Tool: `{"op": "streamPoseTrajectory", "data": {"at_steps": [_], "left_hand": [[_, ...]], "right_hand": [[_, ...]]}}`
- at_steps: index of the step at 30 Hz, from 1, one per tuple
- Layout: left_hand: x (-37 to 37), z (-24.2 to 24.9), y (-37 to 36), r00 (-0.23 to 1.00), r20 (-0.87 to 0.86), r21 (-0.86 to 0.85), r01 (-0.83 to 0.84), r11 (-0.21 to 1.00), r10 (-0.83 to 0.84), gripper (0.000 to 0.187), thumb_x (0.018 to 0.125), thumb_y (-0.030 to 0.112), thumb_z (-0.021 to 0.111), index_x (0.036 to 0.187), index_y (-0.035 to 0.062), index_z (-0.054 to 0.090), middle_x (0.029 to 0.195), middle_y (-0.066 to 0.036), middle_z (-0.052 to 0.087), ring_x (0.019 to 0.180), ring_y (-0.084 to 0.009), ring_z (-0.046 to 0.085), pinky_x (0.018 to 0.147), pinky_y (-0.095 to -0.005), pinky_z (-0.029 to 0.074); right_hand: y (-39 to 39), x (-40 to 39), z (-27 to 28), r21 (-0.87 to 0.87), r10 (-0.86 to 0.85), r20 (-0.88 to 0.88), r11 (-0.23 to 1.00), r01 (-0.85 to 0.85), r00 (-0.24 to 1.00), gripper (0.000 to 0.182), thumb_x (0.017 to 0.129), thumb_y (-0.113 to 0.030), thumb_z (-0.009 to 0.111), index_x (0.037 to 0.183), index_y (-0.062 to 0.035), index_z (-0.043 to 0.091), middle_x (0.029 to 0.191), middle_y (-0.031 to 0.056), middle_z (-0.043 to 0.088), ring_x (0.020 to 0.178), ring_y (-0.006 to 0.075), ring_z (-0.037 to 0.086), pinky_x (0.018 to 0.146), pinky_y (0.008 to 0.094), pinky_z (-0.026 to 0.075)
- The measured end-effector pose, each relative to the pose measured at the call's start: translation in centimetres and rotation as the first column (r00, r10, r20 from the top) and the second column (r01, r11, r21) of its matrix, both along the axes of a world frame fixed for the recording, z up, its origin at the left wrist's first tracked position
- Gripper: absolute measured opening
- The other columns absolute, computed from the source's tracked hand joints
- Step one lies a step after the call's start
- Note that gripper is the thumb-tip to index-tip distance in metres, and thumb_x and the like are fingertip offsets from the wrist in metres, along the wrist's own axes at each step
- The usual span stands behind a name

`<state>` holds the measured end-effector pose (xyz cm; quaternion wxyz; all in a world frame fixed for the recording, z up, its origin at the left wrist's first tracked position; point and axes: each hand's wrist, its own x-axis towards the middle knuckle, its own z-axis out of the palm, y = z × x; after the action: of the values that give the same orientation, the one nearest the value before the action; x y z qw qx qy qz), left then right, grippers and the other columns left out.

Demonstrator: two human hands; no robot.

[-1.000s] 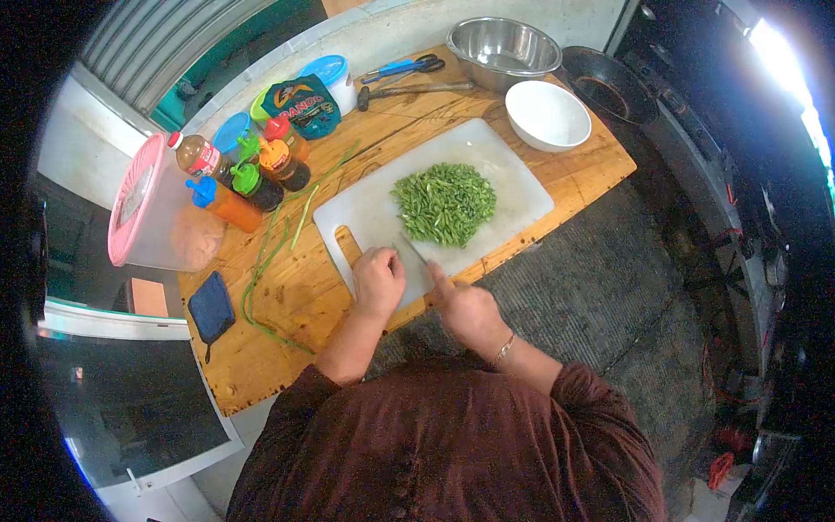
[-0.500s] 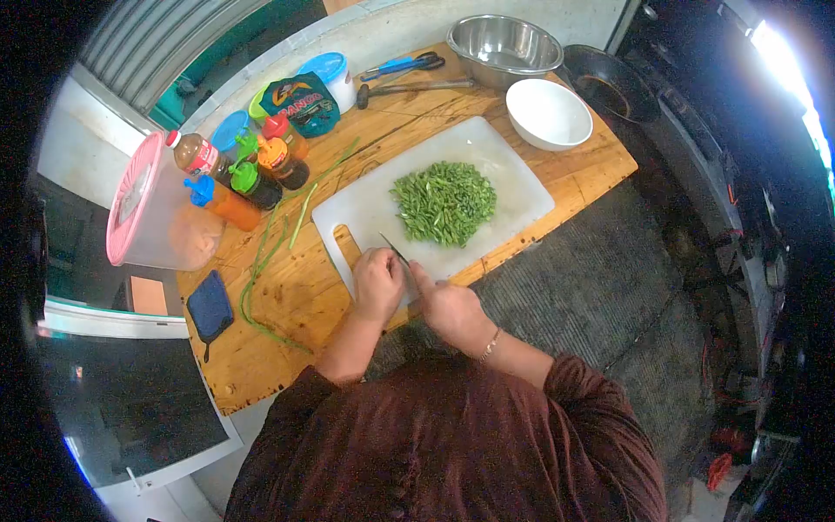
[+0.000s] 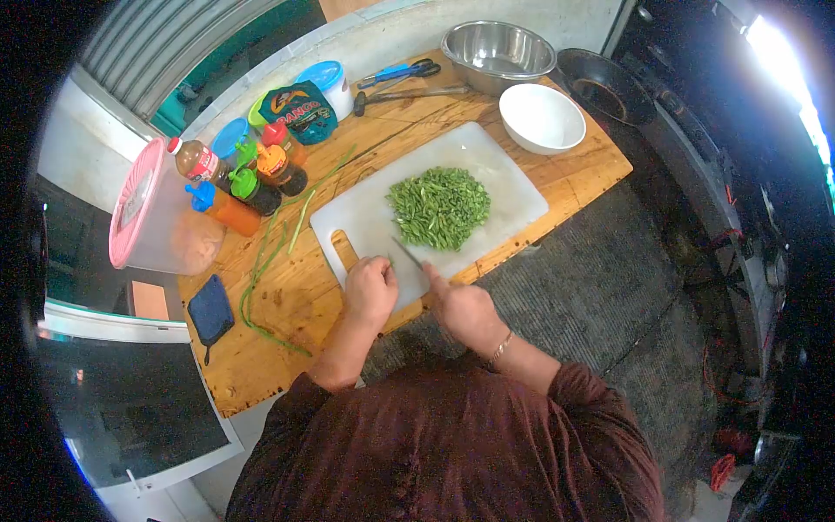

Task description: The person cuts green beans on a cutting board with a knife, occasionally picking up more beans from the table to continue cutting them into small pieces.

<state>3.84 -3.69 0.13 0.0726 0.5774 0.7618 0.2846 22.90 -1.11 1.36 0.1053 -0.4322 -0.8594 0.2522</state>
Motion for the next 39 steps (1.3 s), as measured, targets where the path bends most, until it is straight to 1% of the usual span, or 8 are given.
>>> {"op": "streamPoseTrajectory", "data": {"at_steps": [4,10,19,22,25,28,31,39], "left_hand": [[0.4,-0.7,0.9,0.99,0.088,0.086,0.105,0.991,-0.113,0.009,0.079,0.009,0.067,0.082,0.0012,0.071,0.079,-0.017,0.068,0.076,-0.0361,0.066,0.072,-0.044,0.053],[1.4,-0.7,3.0,0.965,0.262,0.0,0.001,1.0,-0.001,0.009,0.081,0.006,0.064,0.081,-0.0018,0.07,0.082,-0.02,0.068,0.08,-0.0385,0.065,0.076,-0.0466,0.052],[2.7,-0.3,2.1,0.999,0.028,0.082,0.012,0.997,-0.015,0.011,0.081,0.009,0.064,0.079,-0.0011,0.069,0.077,-0.019,0.066,0.077,-0.0388,0.064,0.073,-0.0501,0.05],[2.3,-0.1,2.2,0.996,0.09,0.025,-0.02,0.999,0.018,0.01,0.08,0.008,0.065,0.082,-0.0005,0.07,0.077,-0.018,0.067,0.076,-0.0385,0.064,0.072,-0.0489,0.051],[1.7,-1.2,2.3,0.983,0.158,0.002,-0.09,0.996,0.089,0.011,0.078,0.009,0.069,0.085,0.0001,0.071,0.078,-0.016,0.071,0.07,-0.0314,0.069,0.068,-0.0393,0.055],[1.5,-2.1,2.4,0.922,0.354,0.008,-0.172,0.985,0.158,0.009,0.079,0.01,0.07,0.084,0.0021,0.072,0.073,-0.013,0.07,0.065,-0.0268,0.069,0.064,-0.0361,0.055],[1.7,-1.9,2.3,0.957,0.245,0.048,-0.169,0.984,0.153,0.009,0.079,0.01,0.071,0.082,0.0019,0.071,0.073,-0.012,0.07,0.064,-0.0236,0.069,0.063,-0.0341,0.054],[2.4,-1.2,2.2,0.968,0.223,0.108,-0.137,0.985,0.111,0.007,0.078,0.004,0.066,0.083,0.0007,0.069,0.08,-0.017,0.065,0.073,-0.0347,0.065,0.068,-0.0439,0.052]], "right_hand": [[1.8,-0.4,0.1,0.048,-0.055,-0.082,0.997,0.059,0.995,0.05,0.095,-0.019,0.054,0.144,-0.0151,0.046,0.071,0.0192,0.065,0.067,0.0368,0.066,0.062,0.0484,0.054],[-0.6,0.9,0.8,0.042,-0.009,-0.044,0.999,0.011,0.999,0.058,0.09,-0.016,0.056,0.146,-0.0092,0.043,0.072,0.0182,0.064,0.062,0.0387,0.065,0.06,0.049,0.054],[1.0,-1.4,-0.3,0.002,0.032,0.002,0.999,-0.032,0.999,0.064,0.088,-0.015,0.058,0.148,-0.0072,0.038,0.08,0.0191,0.067,0.07,0.0378,0.067,0.064,0.0479,0.054],[1.2,-1.4,-0.7,0.036,0.056,-0.001,0.998,-0.056,0.998,0.066,0.087,-0.016,0.06,0.148,-0.0066,0.038,0.08,0.0188,0.067,0.07,0.0375,0.066,0.064,0.0481,0.053],[0.4,0.0,0.1,-0.006,0.053,0.022,0.999,-0.053,0.998,0.063,0.088,-0.017,0.06,0.147,-0.008,0.04,0.078,0.0198,0.066,0.069,0.0378,0.066,0.063,0.0484,0.053],[0.4,2.1,-0.2,-0.008,0.058,-0.005,0.998,-0.058,0.998,0.062,0.089,-0.015,0.057,0.148,-0.0098,0.038,0.077,0.0201,0.066,0.069,0.0374,0.067,0.063,0.0485,0.054],[0.7,2.2,0.1,-0.024,0.002,-0.02,1.0,-0.002,1.0,0.055,0.094,-0.018,0.055,0.147,-0.0137,0.042,0.076,0.0211,0.065,0.068,0.0384,0.066,0.063,0.0492,0.054],[0.0,1.0,0.4,-0.011,0.068,0.01,0.998,-0.068,0.998,0.058,0.091,-0.015,0.056,0.147,-0.0103,0.041,0.077,0.0196,0.066,0.068,0.0381,0.066,0.063,0.0491,0.054]]}}
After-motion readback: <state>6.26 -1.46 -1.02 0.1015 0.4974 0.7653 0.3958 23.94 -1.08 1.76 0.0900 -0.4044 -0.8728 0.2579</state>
